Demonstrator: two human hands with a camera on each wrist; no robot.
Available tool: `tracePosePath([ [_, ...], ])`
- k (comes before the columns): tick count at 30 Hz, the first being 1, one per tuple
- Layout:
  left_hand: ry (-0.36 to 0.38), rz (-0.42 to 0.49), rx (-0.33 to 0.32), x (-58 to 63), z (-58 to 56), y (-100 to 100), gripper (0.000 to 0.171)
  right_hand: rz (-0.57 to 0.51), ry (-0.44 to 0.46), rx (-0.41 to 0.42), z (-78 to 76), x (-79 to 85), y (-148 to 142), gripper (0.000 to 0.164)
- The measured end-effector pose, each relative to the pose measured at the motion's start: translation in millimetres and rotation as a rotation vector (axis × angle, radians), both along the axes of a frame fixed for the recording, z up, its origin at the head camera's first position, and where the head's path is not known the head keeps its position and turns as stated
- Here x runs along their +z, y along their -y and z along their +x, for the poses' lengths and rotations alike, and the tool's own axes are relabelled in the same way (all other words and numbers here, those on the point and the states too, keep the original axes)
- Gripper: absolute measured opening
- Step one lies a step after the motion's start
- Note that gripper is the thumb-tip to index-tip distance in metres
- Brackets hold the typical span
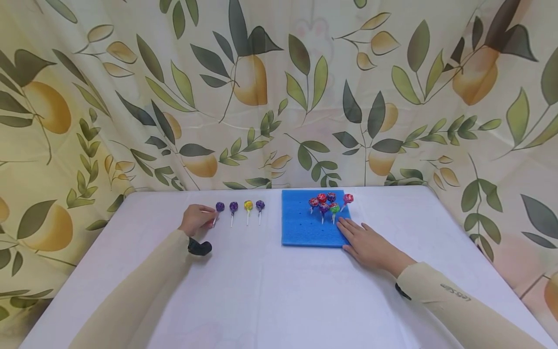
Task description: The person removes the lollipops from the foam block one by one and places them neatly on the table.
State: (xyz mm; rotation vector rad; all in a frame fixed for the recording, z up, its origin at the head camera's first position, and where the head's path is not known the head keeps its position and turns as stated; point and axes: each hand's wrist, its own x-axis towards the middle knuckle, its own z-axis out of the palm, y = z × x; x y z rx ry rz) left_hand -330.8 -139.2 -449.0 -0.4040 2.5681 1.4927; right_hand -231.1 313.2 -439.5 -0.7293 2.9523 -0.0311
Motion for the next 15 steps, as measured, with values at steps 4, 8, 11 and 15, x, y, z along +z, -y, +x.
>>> tracePosePath([
  [4,0.014,0.003,-0.016,0.7,-0.7,-0.7,0.025,-0.003,0.003,0.0,0.9,1.0,0.6,0.067],
  [8,0.029,0.015,-0.028,0.6,-1.0,0.0,0.025,-0.003,0.004,0.002,1.4,1.7,1.2,0.066],
  [11,0.033,0.024,-0.029,-0.3,-1.4,0.7,0.025,-0.003,0.003,0.005,1.5,1.8,1.5,0.066],
  [15,-0.001,0.05,-0.002,-1.7,-0.9,0.2,0.027,-0.001,0.001,0.007,1.3,1.3,1.4,0.066],
])
